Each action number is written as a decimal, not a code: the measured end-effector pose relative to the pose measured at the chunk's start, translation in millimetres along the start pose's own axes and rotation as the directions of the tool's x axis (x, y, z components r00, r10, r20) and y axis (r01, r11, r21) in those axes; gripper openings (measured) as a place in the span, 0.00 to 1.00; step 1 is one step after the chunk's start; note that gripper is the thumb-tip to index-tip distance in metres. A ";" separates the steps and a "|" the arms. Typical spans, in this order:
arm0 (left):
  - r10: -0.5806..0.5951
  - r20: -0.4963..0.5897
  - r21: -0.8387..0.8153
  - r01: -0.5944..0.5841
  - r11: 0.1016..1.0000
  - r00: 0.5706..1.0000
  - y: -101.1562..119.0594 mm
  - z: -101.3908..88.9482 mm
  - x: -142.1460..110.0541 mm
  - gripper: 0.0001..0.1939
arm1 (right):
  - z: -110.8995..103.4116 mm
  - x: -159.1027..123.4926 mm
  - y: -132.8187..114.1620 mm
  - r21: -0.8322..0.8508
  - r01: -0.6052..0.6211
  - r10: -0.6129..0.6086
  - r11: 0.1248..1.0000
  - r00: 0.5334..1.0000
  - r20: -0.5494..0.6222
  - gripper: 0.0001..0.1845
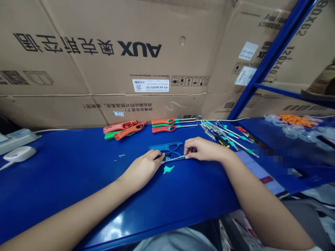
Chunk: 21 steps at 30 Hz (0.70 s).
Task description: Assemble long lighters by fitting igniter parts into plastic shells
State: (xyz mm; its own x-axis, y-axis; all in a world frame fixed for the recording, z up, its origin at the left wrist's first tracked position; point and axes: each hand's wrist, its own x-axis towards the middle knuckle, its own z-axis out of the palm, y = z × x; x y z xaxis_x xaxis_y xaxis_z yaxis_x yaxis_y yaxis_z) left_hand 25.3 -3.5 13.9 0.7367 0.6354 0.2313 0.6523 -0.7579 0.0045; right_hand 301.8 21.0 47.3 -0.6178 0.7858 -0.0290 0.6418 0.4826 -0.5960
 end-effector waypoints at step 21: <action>-0.005 -0.087 -0.105 -0.004 0.994 0.996 -8.4 -1.0 -1.2 0.14 | 0.8 1.9 -9.7 -0.197 0.059 -0.066 0.979 0.997 -0.029 0.10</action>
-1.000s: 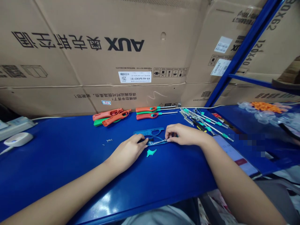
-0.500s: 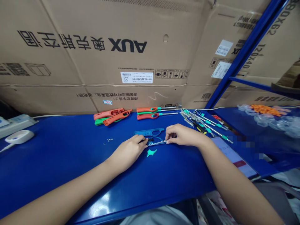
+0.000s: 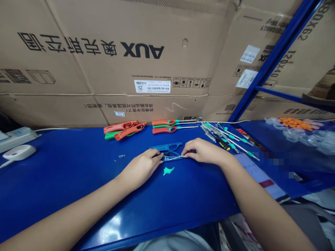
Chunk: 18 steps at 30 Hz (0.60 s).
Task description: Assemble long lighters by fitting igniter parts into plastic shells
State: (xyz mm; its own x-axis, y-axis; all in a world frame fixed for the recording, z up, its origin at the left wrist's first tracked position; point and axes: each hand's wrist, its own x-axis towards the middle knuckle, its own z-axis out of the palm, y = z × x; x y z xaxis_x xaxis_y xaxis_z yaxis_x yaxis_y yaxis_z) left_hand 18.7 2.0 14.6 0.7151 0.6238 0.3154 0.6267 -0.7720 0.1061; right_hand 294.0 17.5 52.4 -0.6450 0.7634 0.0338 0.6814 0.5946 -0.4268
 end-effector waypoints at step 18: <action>-0.002 -0.039 -0.021 0.001 1.000 0.999 -0.9 4.2 -1.5 0.16 | 5.9 8.1 -6.8 0.160 -0.243 0.247 0.957 0.969 -0.005 0.04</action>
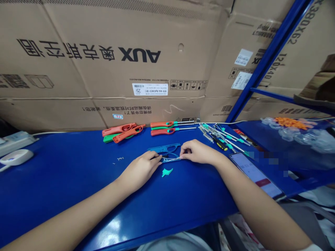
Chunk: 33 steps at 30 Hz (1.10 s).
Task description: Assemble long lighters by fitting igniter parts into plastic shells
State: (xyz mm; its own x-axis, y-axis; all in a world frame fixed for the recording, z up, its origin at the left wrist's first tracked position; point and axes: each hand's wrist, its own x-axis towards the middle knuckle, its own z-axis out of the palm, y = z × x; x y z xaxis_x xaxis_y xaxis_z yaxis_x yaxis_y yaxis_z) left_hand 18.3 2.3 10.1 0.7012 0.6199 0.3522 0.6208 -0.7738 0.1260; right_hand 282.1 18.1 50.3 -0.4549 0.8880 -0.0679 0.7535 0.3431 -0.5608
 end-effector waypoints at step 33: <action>0.210 0.042 -0.201 -0.197 0.959 0.977 11.0 -5.9 -3.8 0.12 | 8.4 0.6 -2.9 0.069 0.262 -0.263 0.963 0.965 0.002 0.04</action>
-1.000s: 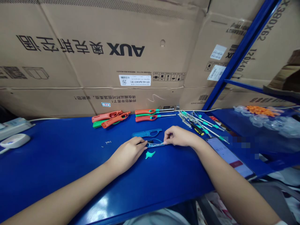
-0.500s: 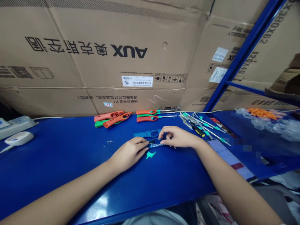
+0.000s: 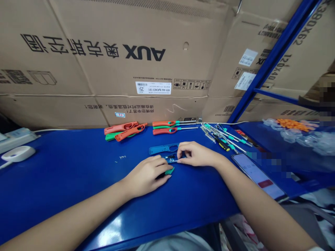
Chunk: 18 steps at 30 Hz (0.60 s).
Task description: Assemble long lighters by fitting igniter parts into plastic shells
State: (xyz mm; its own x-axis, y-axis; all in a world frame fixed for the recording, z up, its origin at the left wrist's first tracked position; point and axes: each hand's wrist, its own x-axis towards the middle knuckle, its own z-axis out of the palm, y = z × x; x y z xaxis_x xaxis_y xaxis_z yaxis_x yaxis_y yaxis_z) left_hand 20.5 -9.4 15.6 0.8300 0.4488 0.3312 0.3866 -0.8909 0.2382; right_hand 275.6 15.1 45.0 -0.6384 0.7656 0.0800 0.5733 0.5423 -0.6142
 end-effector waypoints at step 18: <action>-0.390 -0.221 -0.519 0.231 0.823 0.894 -3.7 7.5 4.8 0.07 | 14.3 2.5 -10.0 -0.081 0.080 -0.079 0.993 0.997 0.010 0.11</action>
State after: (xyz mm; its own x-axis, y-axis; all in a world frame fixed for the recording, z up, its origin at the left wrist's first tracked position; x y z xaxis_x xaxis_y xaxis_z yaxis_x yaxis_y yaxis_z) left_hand 26.0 -4.5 9.5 0.5024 0.7641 0.4046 0.3017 -0.5934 0.7462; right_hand 260.9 6.6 40.1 -0.6870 0.7166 0.1207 0.5603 0.6281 -0.5400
